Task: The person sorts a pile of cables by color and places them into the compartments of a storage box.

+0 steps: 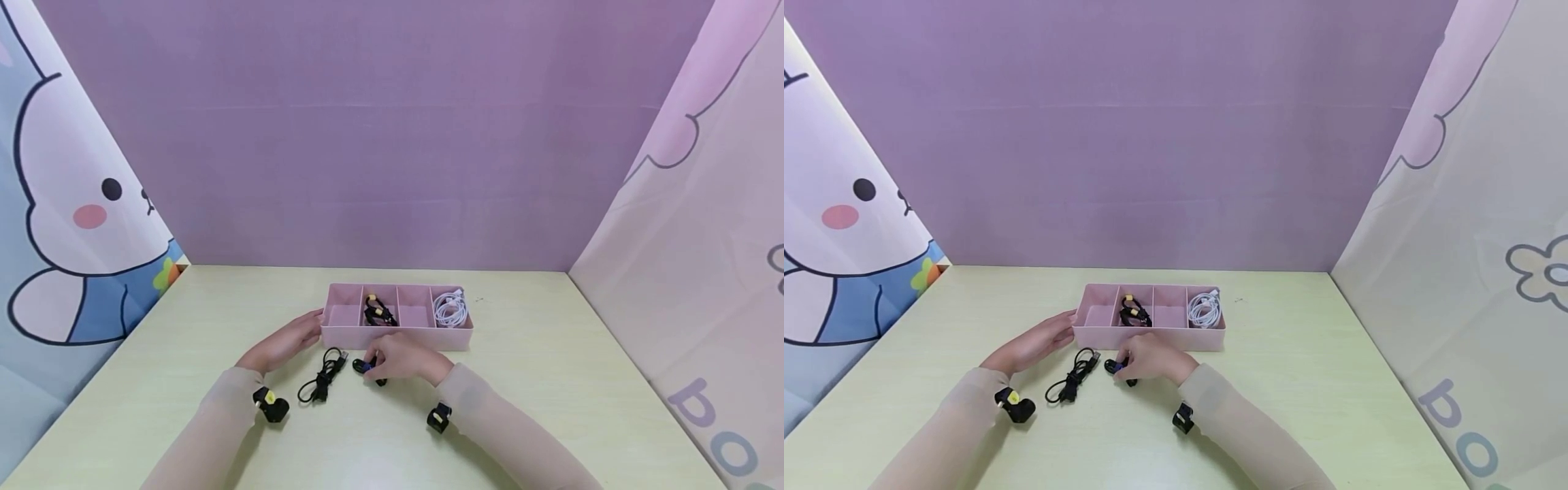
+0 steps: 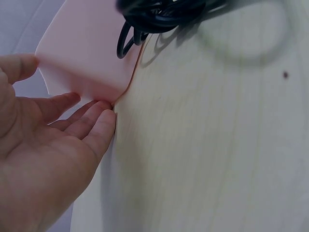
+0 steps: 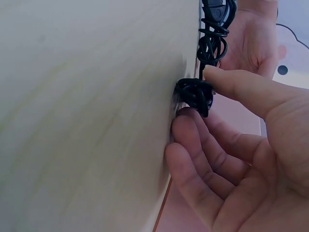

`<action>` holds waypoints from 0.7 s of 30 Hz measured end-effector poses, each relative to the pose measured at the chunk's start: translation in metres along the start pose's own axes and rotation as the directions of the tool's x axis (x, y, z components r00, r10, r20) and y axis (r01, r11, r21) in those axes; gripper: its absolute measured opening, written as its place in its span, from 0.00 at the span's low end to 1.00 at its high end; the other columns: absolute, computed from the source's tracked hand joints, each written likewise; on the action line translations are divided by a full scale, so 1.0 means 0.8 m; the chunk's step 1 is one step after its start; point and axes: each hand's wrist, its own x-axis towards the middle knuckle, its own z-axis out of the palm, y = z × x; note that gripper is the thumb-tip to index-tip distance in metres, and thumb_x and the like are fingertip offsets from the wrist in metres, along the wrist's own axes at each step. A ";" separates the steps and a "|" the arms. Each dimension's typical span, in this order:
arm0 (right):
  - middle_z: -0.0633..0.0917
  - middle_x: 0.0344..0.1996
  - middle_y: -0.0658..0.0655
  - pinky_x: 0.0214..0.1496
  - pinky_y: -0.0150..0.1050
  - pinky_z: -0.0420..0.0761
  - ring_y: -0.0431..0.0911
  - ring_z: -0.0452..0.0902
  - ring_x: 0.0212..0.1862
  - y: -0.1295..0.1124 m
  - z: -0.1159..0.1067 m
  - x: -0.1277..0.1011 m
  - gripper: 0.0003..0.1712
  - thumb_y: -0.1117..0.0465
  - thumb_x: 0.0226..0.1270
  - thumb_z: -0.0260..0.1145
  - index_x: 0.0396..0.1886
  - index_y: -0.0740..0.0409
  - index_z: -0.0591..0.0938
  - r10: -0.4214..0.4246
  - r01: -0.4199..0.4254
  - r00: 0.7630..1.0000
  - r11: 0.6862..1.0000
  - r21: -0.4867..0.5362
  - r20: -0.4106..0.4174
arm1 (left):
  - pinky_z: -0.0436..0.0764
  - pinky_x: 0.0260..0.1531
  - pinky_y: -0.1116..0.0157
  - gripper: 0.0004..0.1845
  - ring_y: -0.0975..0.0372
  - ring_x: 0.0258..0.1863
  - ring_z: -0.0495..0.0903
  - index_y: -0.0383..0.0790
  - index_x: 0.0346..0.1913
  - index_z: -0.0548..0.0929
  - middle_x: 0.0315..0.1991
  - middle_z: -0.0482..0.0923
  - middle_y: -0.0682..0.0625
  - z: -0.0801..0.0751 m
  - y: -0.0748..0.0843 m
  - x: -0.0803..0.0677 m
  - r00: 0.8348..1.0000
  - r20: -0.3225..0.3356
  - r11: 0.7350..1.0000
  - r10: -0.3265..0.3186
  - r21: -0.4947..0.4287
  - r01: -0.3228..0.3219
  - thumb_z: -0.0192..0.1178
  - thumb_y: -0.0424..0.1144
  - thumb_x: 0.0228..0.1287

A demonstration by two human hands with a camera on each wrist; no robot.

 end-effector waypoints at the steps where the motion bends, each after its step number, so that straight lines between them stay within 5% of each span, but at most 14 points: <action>1: 0.83 0.29 0.42 0.37 0.29 0.80 0.34 0.78 0.31 0.000 0.000 0.000 0.18 0.51 0.56 0.79 0.43 0.53 0.87 0.002 -0.002 1.000 1.000 0.000 0.001 | 0.54 0.75 0.53 0.34 0.45 0.76 0.52 0.31 0.79 0.45 0.78 0.49 0.36 0.000 0.000 -0.001 1.000 0.002 1.000 0.002 0.002 -0.002 0.35 0.50 0.84; 21: 0.83 0.29 0.41 0.34 0.28 0.80 0.34 0.77 0.28 0.006 -0.003 -0.008 0.19 0.56 0.60 0.76 0.48 0.59 0.88 -0.025 0.025 1.000 0.999 0.030 -0.003 | 0.57 0.74 0.55 0.32 0.48 0.76 0.54 0.33 0.80 0.45 0.78 0.52 0.39 -0.001 0.001 -0.001 1.000 -0.006 0.999 -0.018 0.030 0.018 0.34 0.48 0.85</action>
